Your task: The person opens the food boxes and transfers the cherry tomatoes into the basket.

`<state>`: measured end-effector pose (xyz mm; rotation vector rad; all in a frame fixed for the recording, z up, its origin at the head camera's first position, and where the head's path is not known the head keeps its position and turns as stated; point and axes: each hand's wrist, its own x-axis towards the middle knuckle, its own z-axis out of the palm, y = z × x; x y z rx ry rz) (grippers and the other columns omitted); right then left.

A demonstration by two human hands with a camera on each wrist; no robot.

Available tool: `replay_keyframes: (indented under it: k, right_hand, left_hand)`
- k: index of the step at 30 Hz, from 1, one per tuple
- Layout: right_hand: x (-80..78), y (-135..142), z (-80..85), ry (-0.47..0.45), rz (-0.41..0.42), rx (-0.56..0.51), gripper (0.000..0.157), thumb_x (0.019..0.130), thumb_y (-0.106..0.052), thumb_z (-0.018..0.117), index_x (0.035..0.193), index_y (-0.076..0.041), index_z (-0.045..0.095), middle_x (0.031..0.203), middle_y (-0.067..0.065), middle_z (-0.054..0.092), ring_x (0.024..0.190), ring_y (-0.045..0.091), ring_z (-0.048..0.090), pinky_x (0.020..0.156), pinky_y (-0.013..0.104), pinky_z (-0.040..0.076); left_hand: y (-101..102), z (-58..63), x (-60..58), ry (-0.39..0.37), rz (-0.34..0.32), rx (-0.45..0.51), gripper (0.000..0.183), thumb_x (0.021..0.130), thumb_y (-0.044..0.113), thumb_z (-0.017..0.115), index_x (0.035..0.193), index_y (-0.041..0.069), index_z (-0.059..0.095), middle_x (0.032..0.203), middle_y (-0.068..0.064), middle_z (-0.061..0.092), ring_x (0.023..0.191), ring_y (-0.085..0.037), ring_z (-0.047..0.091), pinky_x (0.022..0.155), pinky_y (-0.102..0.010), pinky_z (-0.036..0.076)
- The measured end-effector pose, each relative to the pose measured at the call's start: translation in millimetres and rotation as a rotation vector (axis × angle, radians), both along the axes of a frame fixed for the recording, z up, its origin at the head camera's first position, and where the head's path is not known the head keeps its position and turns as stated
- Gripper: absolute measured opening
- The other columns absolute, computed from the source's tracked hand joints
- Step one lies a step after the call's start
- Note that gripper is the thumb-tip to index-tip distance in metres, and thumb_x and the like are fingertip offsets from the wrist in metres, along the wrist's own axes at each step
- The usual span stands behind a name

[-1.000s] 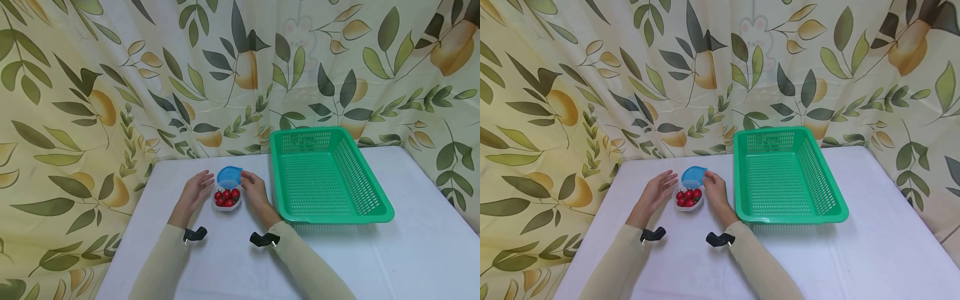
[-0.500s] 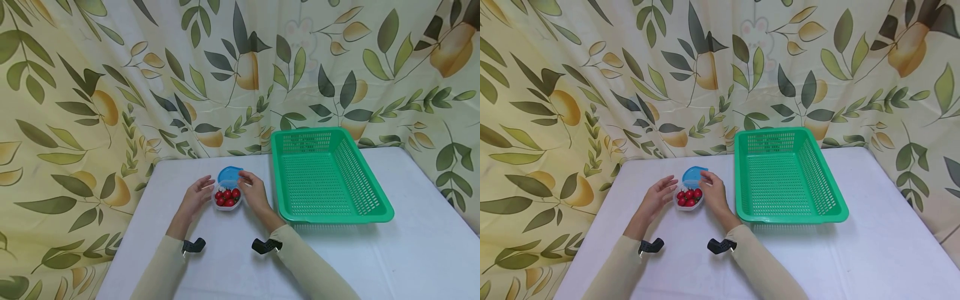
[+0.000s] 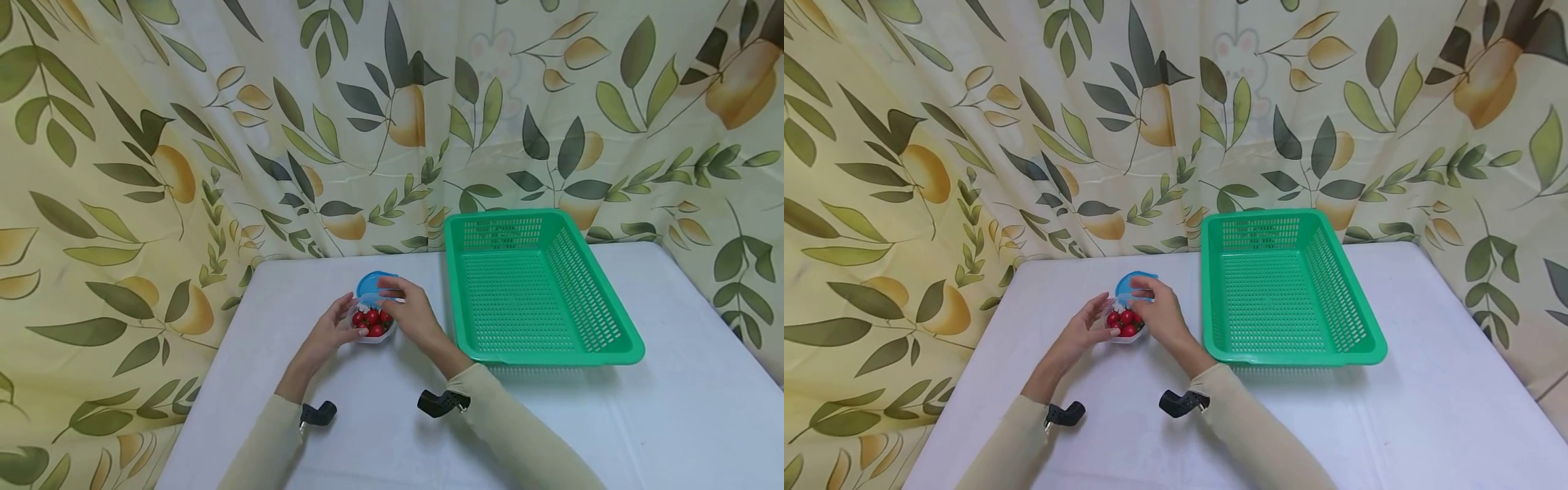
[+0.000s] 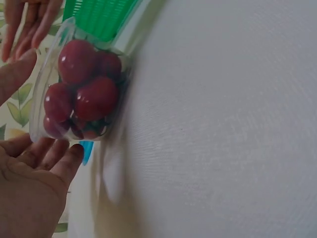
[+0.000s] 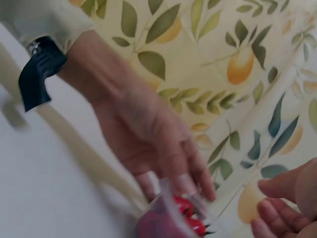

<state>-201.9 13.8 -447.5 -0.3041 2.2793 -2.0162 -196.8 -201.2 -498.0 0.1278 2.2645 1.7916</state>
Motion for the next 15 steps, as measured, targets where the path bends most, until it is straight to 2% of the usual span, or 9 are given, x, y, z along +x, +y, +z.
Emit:
replay_keyframes:
  k: [3,8,13,15]
  right_hand:
    - [0.8,1.3,10.7,-0.015,0.049,0.07,0.045,0.095,-0.007,0.07,0.139,-0.01,0.06,0.134,0.007,0.065,0.124,0.027,0.061,0.096,0.039,0.057]
    - [-0.6,5.6,27.5,-0.031,0.146,0.148,0.049,0.093,-0.01,0.074,0.14,-0.012,0.06,0.131,0.003,0.067,0.124,0.029,0.062,0.093,0.037,0.058]
    - [-8.5,13.3,41.5,-0.003,0.313,0.19,0.046,0.093,-0.007,0.072,0.138,-0.006,0.06,0.129,0.01,0.068,0.123,0.035,0.061,0.094,0.036,0.058]
    - [-14.0,16.0,46.4,0.011,0.392,0.224,0.045,0.093,-0.006,0.072,0.136,-0.006,0.061,0.128,0.011,0.068,0.122,0.035,0.062,0.094,0.037,0.057]
  left_hand:
    - [1.8,-0.7,3.3,0.017,-0.039,-0.004,0.097,0.085,0.021,0.084,0.161,0.016,0.024,0.165,-0.004,0.032,0.155,-0.033,0.019,0.121,-0.056,0.024]
    - [2.2,-1.8,5.2,0.037,-0.073,0.016,0.105,0.082,0.016,0.086,0.162,0.012,0.019,0.166,-0.005,0.028,0.156,-0.032,0.016,0.121,-0.053,0.026]
    - [2.0,-4.0,4.0,0.032,-0.085,0.032,0.107,0.08,0.017,0.088,0.162,0.014,0.02,0.166,-0.002,0.029,0.155,-0.028,0.019,0.121,-0.05,0.028]
    - [2.3,-4.9,3.4,0.031,-0.086,0.011,0.107,0.079,0.019,0.089,0.162,0.016,0.022,0.166,-0.001,0.03,0.155,-0.028,0.021,0.121,-0.05,0.029]
